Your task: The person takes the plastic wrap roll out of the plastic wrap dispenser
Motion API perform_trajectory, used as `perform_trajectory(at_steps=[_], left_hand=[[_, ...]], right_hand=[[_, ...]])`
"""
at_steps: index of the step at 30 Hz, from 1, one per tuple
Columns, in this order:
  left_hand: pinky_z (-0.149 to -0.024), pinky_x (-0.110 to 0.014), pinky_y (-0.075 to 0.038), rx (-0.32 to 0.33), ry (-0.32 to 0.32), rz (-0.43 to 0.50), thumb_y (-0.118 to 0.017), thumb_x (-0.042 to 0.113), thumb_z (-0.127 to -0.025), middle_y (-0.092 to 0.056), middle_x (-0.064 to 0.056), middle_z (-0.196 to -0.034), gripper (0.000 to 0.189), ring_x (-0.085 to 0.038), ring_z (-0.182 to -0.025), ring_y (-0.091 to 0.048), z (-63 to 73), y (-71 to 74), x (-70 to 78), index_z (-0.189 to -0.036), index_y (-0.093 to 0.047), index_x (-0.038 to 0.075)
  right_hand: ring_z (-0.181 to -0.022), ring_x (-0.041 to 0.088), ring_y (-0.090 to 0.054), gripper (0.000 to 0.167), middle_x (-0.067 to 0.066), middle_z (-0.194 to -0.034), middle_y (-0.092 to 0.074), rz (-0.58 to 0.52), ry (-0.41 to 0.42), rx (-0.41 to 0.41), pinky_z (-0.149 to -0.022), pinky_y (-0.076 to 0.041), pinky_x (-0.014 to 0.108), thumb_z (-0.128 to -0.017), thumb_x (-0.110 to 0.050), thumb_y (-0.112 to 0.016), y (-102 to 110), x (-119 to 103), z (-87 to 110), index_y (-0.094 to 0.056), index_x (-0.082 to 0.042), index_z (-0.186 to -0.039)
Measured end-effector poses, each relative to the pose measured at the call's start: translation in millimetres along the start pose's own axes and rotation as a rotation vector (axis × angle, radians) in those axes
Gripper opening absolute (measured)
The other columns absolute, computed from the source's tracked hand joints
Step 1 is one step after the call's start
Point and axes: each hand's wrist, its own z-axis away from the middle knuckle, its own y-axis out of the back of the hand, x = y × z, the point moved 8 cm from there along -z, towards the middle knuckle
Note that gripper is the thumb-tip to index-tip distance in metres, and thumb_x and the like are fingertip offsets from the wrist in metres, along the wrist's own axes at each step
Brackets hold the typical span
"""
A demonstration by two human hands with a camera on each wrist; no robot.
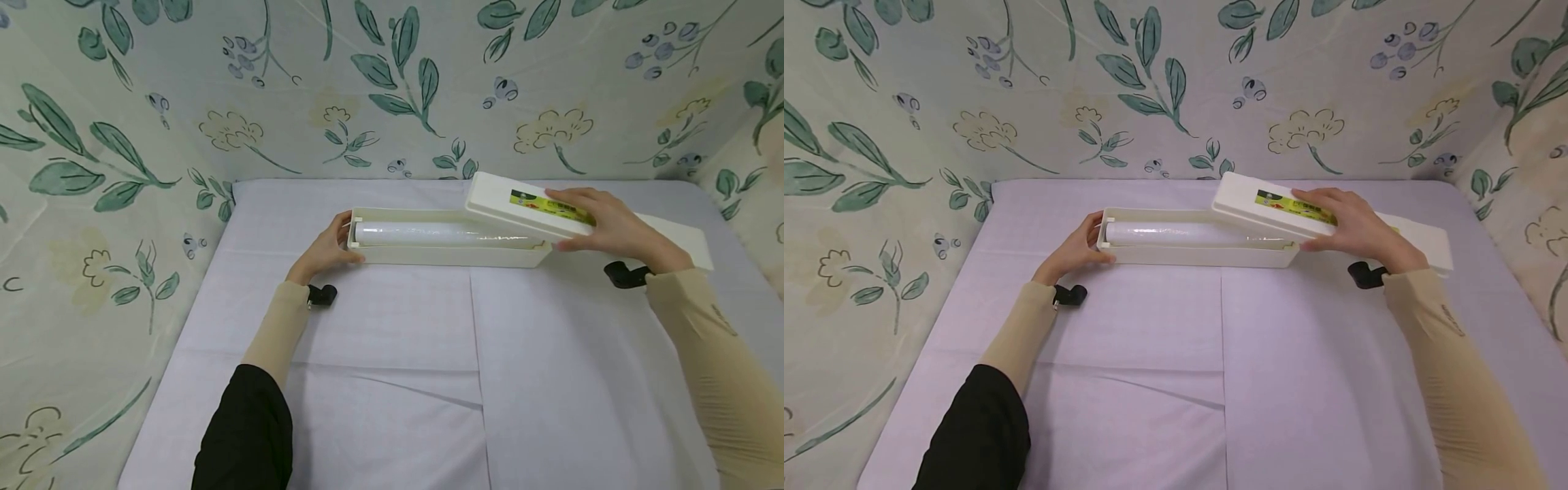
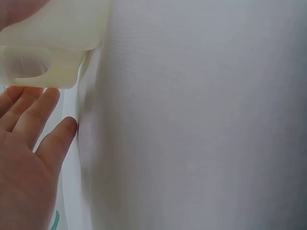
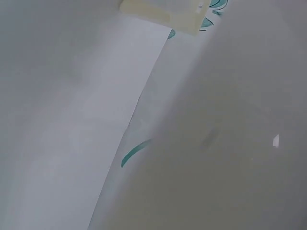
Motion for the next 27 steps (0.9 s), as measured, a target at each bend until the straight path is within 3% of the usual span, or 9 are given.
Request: perform_trajectory(at_steps=[4, 10, 17, 27], left_hand=[[-0.114, -0.04, -0.015, 0.012, 0.001, -0.015, -0.081, 0.007, -0.074, -0.019, -0.005, -0.157, 0.103, -0.021, -0.143, -0.018, -7.1, 0.6, -13.8, -0.152, -0.015, 0.015], [-0.114, -0.042, -0.016, 0.024, -0.016, -0.023, -0.081, 0.008, -0.074, -0.021, -0.006, -0.156, 0.101, -0.021, -0.142, -0.02, -8.2, 1.3, -15.9, -0.152, -0.017, 0.015], [-0.114, -0.041, -0.016, -0.01, 0.015, -0.009, -0.078, 0.001, -0.076, -0.018, -0.012, -0.156, 0.098, -0.026, -0.143, -0.018, 8.3, -2.2, 15.4, -0.151, -0.015, 0.007], [-0.114, -0.042, -0.015, -0.015, 0.008, -0.005, -0.077, 0.001, -0.076, -0.019, -0.014, -0.156, 0.097, -0.027, -0.143, -0.018, 8.6, -2.8, 16.9, -0.151, -0.015, 0.006]], right_hand=[[-0.128, 0.051, -0.025, 0.095, 0.025, -0.149, -0.025, -0.001, -0.006, 0.007, -0.09, -0.024, 0.069, -0.074, -0.028, -0.082, 1, 3, 3.1, -0.027, -0.022, -0.152], [-0.127, 0.052, -0.025, 0.095, 0.025, -0.149, -0.026, 0.0, -0.023, 0.016, -0.089, -0.024, 0.069, -0.074, -0.027, -0.082, 3, 8, 8.4, -0.028, -0.02, -0.152], [-0.126, 0.054, -0.026, 0.095, 0.028, -0.147, -0.026, 0.01, -0.034, 0.024, -0.089, -0.024, 0.07, -0.074, -0.027, -0.081, 3, 15, 12.6, -0.028, -0.02, -0.152], [-0.127, 0.055, -0.024, 0.097, 0.029, -0.148, -0.024, 0.013, -0.064, 0.02, -0.09, -0.023, 0.071, -0.074, -0.029, -0.082, 1, 26, 17.2, -0.026, -0.021, -0.153]])
